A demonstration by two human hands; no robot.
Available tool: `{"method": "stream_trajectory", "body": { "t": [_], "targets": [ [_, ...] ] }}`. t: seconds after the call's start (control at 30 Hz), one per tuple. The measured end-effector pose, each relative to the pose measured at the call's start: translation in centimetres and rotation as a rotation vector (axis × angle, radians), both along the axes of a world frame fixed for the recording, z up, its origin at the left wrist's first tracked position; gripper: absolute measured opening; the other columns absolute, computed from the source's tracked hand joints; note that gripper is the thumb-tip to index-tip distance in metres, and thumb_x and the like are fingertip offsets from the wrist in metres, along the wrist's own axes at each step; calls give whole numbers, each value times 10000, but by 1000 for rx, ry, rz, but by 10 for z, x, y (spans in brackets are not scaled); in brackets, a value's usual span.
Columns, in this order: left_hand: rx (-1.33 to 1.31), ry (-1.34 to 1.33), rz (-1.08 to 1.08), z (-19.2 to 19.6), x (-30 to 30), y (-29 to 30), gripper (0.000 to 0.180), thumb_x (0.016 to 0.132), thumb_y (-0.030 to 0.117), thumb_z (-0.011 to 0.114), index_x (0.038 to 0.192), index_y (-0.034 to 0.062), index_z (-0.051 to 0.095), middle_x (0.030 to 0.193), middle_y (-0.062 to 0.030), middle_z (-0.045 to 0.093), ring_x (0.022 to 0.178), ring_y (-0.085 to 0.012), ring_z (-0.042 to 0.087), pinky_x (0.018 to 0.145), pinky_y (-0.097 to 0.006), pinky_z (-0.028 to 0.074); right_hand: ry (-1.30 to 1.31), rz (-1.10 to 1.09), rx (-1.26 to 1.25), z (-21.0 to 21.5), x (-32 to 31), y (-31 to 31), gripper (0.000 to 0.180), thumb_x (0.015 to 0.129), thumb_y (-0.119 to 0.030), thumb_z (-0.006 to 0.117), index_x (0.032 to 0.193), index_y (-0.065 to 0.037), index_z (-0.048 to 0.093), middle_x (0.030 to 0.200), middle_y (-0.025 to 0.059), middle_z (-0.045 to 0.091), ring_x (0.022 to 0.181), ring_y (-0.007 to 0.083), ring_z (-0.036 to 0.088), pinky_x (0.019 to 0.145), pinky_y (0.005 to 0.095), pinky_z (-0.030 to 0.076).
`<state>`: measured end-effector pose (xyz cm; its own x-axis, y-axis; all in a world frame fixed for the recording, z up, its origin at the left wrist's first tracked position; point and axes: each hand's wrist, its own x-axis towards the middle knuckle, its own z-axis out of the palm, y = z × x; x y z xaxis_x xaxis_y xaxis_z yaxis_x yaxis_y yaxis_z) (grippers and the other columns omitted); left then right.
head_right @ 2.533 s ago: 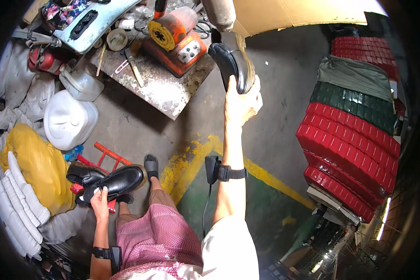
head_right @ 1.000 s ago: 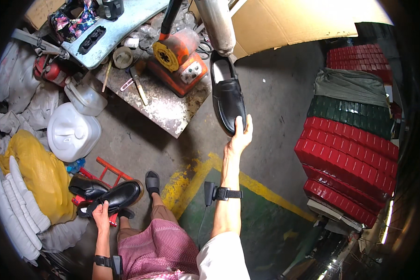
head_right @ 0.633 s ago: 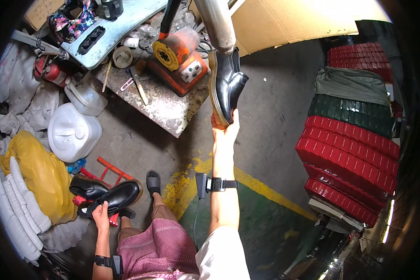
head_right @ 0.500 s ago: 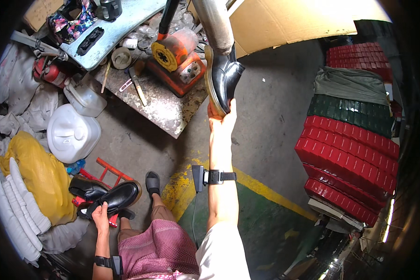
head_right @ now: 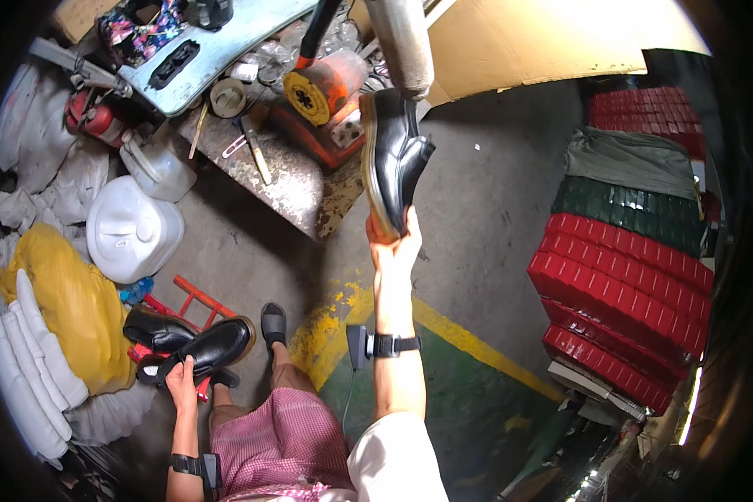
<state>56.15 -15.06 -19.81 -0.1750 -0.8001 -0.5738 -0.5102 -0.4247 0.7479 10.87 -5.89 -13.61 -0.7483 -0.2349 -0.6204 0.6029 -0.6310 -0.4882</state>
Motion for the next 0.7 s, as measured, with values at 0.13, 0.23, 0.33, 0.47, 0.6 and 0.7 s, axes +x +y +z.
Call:
{"method": "stream_trajectory", "body": {
  "t": [0.13, 0.23, 0.33, 0.47, 0.6, 0.7],
  "targets": [
    [-12, -29, 147, 28, -10, -9, 321, 862, 230, 530, 634, 5, 538, 605, 38, 464, 563, -48, 379, 500, -220, 317, 0, 171, -65, -37, 58, 59, 328, 837, -232, 488, 1112, -56, 510, 1162, 142, 515, 1066, 319, 484, 915, 488, 371],
    [-69, -102, 162, 25, 9, -24, 302, 868, 269, 516, 809, -6, 627, 730, -3, 577, 681, -74, 497, 625, -227, 393, 13, 285, 14, -60, 97, 93, 475, 778, -203, 555, 1191, 2, 441, 1197, 154, 487, 1096, 316, 461, 981, 427, 314],
    [-69, 12, 383, 32, 18, -42, 346, 867, 297, 514, 944, -30, 601, 910, -43, 599, 813, -107, 526, 751, -255, 407, 103, 613, -106, -55, 129, 81, 565, 707, -199, 629, 1181, 40, 435, 1191, 145, 492, 1084, 300, 469, 972, 397, 325],
    [-110, 138, 468, 46, 31, -69, 372, 870, 300, 511, 1010, -39, 572, 965, -59, 585, 857, -125, 521, 804, -263, 399, 81, 1125, 122, -29, 156, 53, 719, 581, -216, 747, 1182, 50, 456, 1124, 140, 540, 1033, 213, 518, 929, 313, 364],
    [-87, 218, 303, 53, 63, -82, 313, 879, 240, 500, 1049, -20, 546, 934, -26, 580, 840, -94, 509, 791, -243, 392, 219, 1637, 284, -11, 214, 5, 738, 598, -114, 749, 1233, 38, 404, 1162, 113, 512, 1069, 182, 477, 950, 283, 322],
    [92, 203, 68, 55, 94, -75, 278, 773, 2, 492, 1048, 10, 528, 922, -2, 573, 834, -74, 504, 776, -231, 394, 160, 1804, 257, -20, 265, -10, 699, 625, -31, 725, 1234, 47, 390, 1140, 114, 509, 1082, 176, 454, 952, 269, 307]
  ]
}}
